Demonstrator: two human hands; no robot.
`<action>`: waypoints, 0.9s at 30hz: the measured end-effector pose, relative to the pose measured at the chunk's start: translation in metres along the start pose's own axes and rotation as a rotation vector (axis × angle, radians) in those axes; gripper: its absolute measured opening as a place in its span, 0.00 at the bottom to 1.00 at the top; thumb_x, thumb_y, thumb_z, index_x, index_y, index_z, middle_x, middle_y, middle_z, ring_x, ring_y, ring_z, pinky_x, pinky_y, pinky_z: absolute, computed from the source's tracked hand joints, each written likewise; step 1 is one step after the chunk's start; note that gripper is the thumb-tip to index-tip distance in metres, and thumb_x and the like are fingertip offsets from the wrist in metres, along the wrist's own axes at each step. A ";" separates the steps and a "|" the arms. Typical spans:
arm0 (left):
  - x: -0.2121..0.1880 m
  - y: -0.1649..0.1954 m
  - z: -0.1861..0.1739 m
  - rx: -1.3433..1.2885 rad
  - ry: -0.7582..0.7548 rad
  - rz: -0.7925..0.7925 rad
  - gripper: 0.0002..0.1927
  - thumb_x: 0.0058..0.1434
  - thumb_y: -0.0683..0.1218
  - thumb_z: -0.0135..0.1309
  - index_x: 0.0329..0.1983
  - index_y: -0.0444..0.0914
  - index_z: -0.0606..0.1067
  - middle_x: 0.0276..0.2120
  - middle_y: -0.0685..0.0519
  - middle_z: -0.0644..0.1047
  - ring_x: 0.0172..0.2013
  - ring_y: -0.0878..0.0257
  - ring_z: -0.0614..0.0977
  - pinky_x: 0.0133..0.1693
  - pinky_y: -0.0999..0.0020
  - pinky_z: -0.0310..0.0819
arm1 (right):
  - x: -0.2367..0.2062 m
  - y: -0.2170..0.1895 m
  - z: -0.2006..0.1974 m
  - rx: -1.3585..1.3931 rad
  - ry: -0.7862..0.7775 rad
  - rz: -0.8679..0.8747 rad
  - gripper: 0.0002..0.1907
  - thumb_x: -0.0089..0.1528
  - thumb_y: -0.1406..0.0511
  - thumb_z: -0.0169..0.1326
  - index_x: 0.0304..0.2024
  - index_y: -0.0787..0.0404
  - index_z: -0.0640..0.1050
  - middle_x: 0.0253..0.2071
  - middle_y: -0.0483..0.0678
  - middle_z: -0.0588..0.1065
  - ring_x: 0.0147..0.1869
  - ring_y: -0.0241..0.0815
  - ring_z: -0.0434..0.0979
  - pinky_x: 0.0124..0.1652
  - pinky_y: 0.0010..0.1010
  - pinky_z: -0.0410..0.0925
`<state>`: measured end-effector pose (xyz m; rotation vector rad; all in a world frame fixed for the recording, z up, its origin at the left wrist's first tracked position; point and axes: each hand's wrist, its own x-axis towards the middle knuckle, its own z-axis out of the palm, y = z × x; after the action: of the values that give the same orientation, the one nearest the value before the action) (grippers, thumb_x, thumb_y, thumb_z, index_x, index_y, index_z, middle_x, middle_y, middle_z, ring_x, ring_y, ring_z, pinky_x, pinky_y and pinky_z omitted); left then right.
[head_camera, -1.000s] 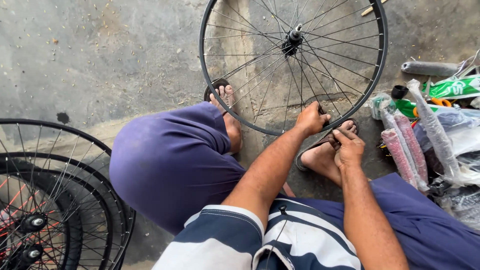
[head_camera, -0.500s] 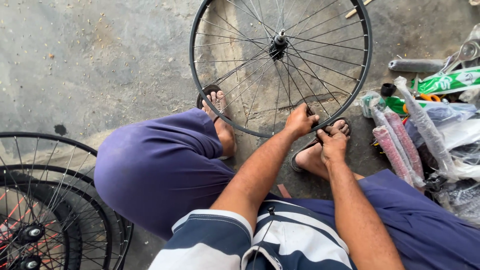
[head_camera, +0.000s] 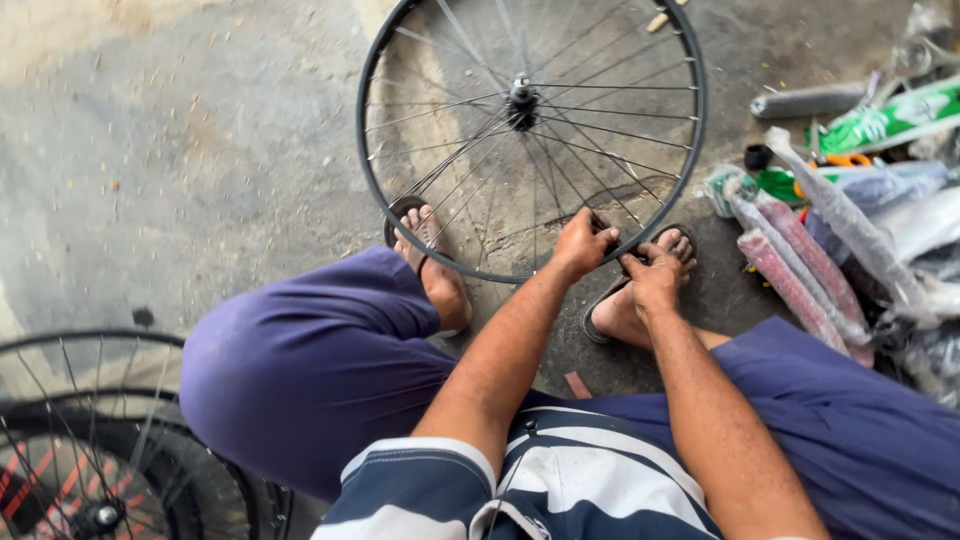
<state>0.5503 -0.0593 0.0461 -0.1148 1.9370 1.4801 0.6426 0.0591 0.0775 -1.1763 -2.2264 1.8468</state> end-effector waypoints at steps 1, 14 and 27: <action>0.000 -0.001 0.001 -0.010 -0.004 0.012 0.17 0.57 0.48 0.65 0.42 0.35 0.74 0.38 0.45 0.82 0.39 0.54 0.83 0.42 0.60 0.78 | -0.001 0.001 0.000 -0.001 0.006 -0.004 0.14 0.60 0.71 0.64 0.47 0.71 0.80 0.36 0.48 0.79 0.36 0.35 0.78 0.35 0.23 0.71; -0.016 0.009 -0.006 -0.026 -0.058 0.088 0.29 0.56 0.47 0.64 0.57 0.35 0.64 0.42 0.44 0.82 0.43 0.52 0.84 0.44 0.59 0.79 | -0.014 -0.027 -0.003 -0.355 0.035 -0.051 0.15 0.55 0.64 0.68 0.44 0.61 0.84 0.36 0.50 0.83 0.40 0.40 0.79 0.45 0.31 0.69; -0.012 0.004 -0.011 0.278 0.095 0.247 0.33 0.55 0.52 0.70 0.55 0.35 0.64 0.39 0.40 0.81 0.42 0.44 0.83 0.44 0.52 0.77 | 0.002 -0.007 -0.015 0.326 -0.075 0.151 0.13 0.62 0.76 0.53 0.50 0.71 0.79 0.42 0.52 0.80 0.40 0.41 0.82 0.41 0.28 0.76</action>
<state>0.5523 -0.0718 0.0579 0.1882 2.2796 1.3590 0.6443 0.0732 0.0874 -1.2582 -1.8135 2.2369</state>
